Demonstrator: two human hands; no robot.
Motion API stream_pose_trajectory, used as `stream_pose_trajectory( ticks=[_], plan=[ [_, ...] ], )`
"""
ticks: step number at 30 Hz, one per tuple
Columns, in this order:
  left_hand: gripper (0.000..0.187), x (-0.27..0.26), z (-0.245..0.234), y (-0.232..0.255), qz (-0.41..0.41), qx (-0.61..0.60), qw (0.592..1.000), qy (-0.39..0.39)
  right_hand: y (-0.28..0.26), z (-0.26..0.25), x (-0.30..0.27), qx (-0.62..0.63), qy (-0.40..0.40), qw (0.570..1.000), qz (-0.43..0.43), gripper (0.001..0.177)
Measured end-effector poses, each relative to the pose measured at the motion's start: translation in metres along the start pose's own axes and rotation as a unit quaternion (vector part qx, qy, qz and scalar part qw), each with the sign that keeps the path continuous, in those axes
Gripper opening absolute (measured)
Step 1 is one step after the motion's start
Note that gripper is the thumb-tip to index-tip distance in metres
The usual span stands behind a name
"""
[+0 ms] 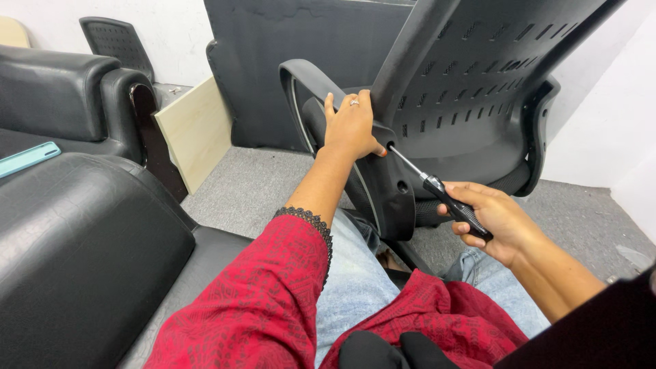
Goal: The person attaches a black plastic armrest to the underside of a black office chair using a screwdriver and screws. They position the armrest, insert screws, and tighten them to secure the part to the chair frame.
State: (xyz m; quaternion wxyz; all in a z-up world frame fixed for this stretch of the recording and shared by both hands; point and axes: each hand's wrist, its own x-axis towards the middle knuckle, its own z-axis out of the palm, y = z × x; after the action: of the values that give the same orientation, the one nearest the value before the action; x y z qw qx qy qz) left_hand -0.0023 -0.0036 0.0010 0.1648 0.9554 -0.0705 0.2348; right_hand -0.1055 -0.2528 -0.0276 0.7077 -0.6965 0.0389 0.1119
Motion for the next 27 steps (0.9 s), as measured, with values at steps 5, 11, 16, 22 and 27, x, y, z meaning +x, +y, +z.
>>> stream_pose_trajectory(
  ticks=[5,11,16,22,27],
  plan=[
    [0.117,0.0,0.0,-0.001,0.0,0.0,1.0,0.004,0.004,-0.018,0.021,0.238,-0.137,0.95,0.149,0.022],
    [0.12,0.001,0.0,-0.002,0.005,-0.005,1.0,-0.007,0.027,-0.021,0.026,0.391,-0.104,0.878,0.254,0.032],
    [0.12,0.002,0.004,-0.007,0.025,-0.004,1.0,0.008,0.034,-0.013,0.02,0.327,-0.151,0.912,0.198,0.028],
    [0.124,-0.004,0.009,-0.006,0.036,-0.017,0.998,0.041,0.035,-0.014,0.004,0.252,-0.127,0.951,0.13,0.028],
    [0.115,-0.021,0.014,0.006,-0.003,-0.069,0.995,0.078,0.036,-0.031,-0.009,0.192,-0.089,0.974,0.085,0.022]
  ],
)
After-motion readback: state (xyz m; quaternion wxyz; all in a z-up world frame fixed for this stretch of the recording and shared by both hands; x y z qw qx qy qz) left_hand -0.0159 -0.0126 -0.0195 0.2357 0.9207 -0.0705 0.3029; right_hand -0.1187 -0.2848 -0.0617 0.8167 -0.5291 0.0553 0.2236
